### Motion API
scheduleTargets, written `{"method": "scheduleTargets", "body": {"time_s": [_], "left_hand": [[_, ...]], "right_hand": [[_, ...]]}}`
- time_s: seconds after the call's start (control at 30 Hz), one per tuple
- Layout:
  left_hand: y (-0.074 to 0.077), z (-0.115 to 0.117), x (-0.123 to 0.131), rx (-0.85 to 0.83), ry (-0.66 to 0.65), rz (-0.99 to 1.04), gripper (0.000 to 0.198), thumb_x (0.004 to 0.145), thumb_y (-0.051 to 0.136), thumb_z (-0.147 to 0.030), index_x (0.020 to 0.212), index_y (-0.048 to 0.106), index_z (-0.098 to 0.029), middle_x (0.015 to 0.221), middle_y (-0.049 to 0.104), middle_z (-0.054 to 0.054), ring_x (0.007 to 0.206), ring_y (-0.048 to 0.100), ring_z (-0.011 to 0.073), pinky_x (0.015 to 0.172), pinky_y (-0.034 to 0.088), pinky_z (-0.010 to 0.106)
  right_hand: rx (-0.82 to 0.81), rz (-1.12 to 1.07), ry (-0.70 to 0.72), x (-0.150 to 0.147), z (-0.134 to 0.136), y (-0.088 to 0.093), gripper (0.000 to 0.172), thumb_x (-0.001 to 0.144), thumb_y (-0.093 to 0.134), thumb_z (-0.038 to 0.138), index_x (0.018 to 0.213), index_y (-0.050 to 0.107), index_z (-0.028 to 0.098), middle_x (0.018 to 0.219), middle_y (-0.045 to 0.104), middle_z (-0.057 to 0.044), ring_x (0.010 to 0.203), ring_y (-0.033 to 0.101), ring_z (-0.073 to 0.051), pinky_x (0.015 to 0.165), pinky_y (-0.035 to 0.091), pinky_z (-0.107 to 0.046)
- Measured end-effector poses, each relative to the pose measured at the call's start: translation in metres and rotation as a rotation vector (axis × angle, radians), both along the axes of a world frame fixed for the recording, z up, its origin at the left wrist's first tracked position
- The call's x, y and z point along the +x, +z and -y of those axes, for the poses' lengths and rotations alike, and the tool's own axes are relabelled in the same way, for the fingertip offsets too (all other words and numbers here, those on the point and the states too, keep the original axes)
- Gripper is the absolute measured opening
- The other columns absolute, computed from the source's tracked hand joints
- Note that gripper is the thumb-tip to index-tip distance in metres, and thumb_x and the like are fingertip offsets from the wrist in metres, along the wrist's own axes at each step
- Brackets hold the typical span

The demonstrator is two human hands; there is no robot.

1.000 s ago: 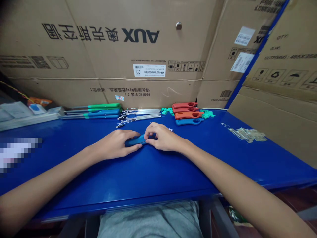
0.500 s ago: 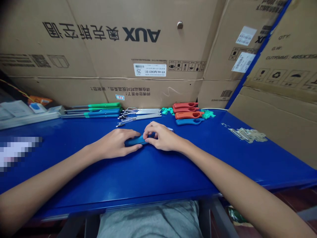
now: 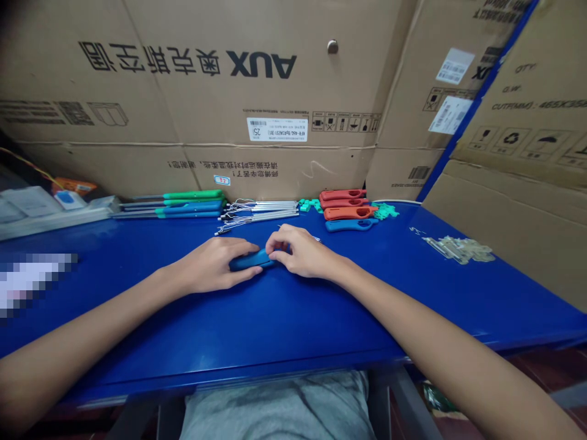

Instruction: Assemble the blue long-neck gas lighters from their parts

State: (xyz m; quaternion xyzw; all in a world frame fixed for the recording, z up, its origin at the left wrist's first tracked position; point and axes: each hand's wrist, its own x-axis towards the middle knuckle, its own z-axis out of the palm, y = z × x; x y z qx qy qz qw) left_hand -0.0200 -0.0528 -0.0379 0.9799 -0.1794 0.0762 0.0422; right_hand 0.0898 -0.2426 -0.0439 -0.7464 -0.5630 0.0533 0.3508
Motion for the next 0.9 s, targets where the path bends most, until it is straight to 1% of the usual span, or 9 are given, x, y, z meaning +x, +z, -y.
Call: {"method": "scheduleTargets", "body": {"time_s": [0.1,0.2,0.4,0.5,0.7,0.9], "left_hand": [[-0.0005,0.0000,0.0000,-0.005,0.002,-0.008,0.034,0.092,0.046,-0.044,0.105,0.062,-0.016,0.096,0.068,0.007,0.089,0.065,0.0211,0.075,0.046,0.029],[-0.0007,0.0002,0.0000,-0.007,0.016,-0.004,0.033,0.091,0.047,-0.043,0.102,0.062,-0.016,0.094,0.068,0.007,0.085,0.064,0.0207,0.073,0.045,0.029],[-0.0005,0.0007,-0.0003,-0.019,0.031,-0.011,0.033,0.090,0.048,-0.043,0.105,0.061,-0.017,0.096,0.068,0.007,0.086,0.065,0.0211,0.072,0.045,0.029],[-0.0003,0.0011,-0.0003,-0.031,0.048,-0.015,0.032,0.090,0.049,-0.042,0.105,0.062,-0.017,0.096,0.068,0.007,0.086,0.065,0.0215,0.072,0.045,0.029],[-0.0004,0.0014,0.0006,-0.020,0.061,-0.001,0.029,0.090,0.048,-0.043,0.095,0.061,-0.017,0.090,0.068,0.006,0.081,0.064,0.0203,0.068,0.044,0.029],[0.0002,0.0018,0.0005,-0.009,0.068,-0.006,0.030,0.090,0.048,-0.043,0.097,0.060,-0.017,0.092,0.067,0.006,0.082,0.064,0.0206,0.069,0.044,0.029]], "right_hand": [[-0.013,0.047,0.045,-0.0022,0.0001,0.0008,0.007,0.085,0.054,0.012,0.084,0.061,0.014,0.081,0.060,-0.003,0.070,0.052,-0.011,0.068,0.042,-0.025],[-0.012,0.094,0.042,-0.0032,0.0004,0.0019,0.007,0.085,0.053,0.012,0.085,0.060,0.014,0.083,0.062,-0.004,0.072,0.054,-0.012,0.069,0.043,-0.025],[-0.010,0.121,0.018,0.0000,0.0007,0.0002,0.009,0.077,0.054,0.009,0.082,0.059,0.015,0.081,0.064,-0.003,0.071,0.055,-0.012,0.068,0.043,-0.025],[0.003,0.092,0.007,0.0007,0.0011,-0.0003,0.009,0.074,0.054,0.009,0.081,0.057,0.016,0.077,0.062,-0.001,0.068,0.055,-0.011,0.066,0.043,-0.024],[-0.011,-0.008,0.043,-0.0013,0.0024,0.0017,0.013,0.074,0.055,0.011,0.085,0.052,0.017,0.075,0.060,0.000,0.065,0.054,-0.010,0.064,0.045,-0.023],[0.010,0.001,0.042,-0.0022,0.0022,0.0010,0.011,0.076,0.054,0.011,0.086,0.053,0.017,0.077,0.061,-0.001,0.066,0.055,-0.010,0.064,0.045,-0.023]]}}
